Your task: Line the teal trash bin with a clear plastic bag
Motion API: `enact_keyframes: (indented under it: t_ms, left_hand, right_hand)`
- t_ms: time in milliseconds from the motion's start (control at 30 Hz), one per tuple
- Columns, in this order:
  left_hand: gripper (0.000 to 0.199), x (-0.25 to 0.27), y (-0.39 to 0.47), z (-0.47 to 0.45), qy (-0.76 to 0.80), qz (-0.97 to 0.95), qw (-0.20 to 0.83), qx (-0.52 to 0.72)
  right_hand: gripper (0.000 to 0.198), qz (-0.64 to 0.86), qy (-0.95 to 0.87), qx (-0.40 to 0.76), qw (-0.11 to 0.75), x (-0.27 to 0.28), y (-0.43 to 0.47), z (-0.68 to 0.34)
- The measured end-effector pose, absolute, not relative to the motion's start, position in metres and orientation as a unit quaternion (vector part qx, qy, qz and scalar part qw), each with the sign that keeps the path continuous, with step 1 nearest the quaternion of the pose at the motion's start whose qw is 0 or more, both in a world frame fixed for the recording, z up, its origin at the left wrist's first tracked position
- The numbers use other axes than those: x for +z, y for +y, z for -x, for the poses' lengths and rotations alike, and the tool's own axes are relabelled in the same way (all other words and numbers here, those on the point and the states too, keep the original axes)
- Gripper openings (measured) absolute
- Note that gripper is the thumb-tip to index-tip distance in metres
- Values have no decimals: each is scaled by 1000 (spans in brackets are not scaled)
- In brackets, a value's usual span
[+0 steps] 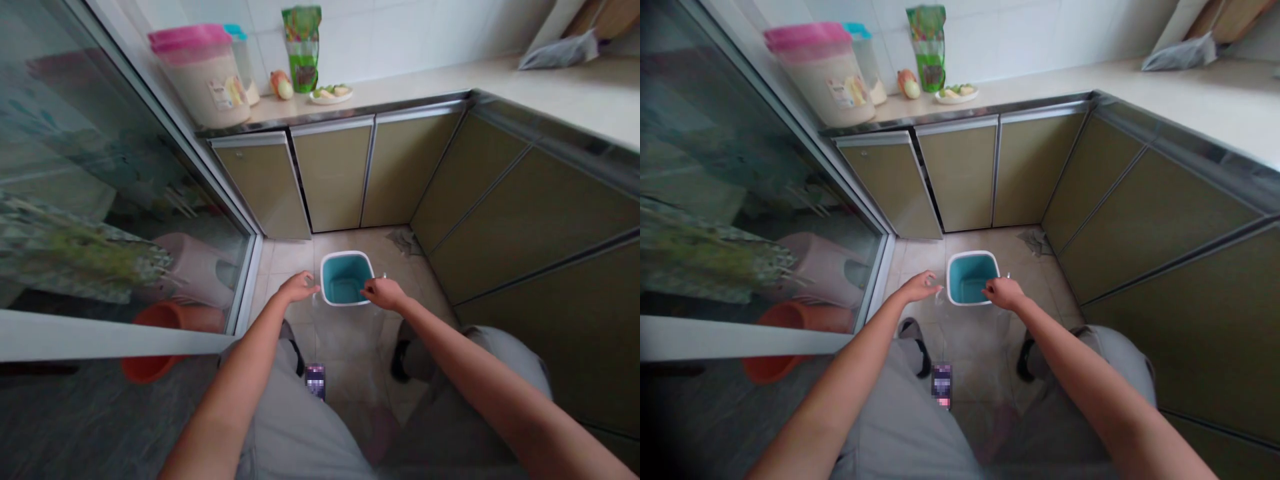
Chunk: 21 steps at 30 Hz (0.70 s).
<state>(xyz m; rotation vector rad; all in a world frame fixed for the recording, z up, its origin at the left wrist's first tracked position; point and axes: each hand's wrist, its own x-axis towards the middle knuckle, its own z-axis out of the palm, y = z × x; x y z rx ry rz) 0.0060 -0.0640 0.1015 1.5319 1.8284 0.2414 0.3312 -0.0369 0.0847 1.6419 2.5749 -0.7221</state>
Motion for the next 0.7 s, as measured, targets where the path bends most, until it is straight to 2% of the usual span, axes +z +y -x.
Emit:
enact_keyframes:
  t_ms: [133, 333, 700]
  left_hand:
    - [64, 93, -64, -8, 733, -598, 325, 6]
    - [42, 78, -63, -24, 685, -639, 329, -120]
    - [27, 64, -69, -14, 676, -641, 339, -129]
  right_hand:
    - [31, -488, 837, -243, 48, 54, -52, -311]
    - [40, -499, 818, -272, 96, 22, -59, -304]
    - [49, -504, 805, -297, 102, 2, -51, -306]
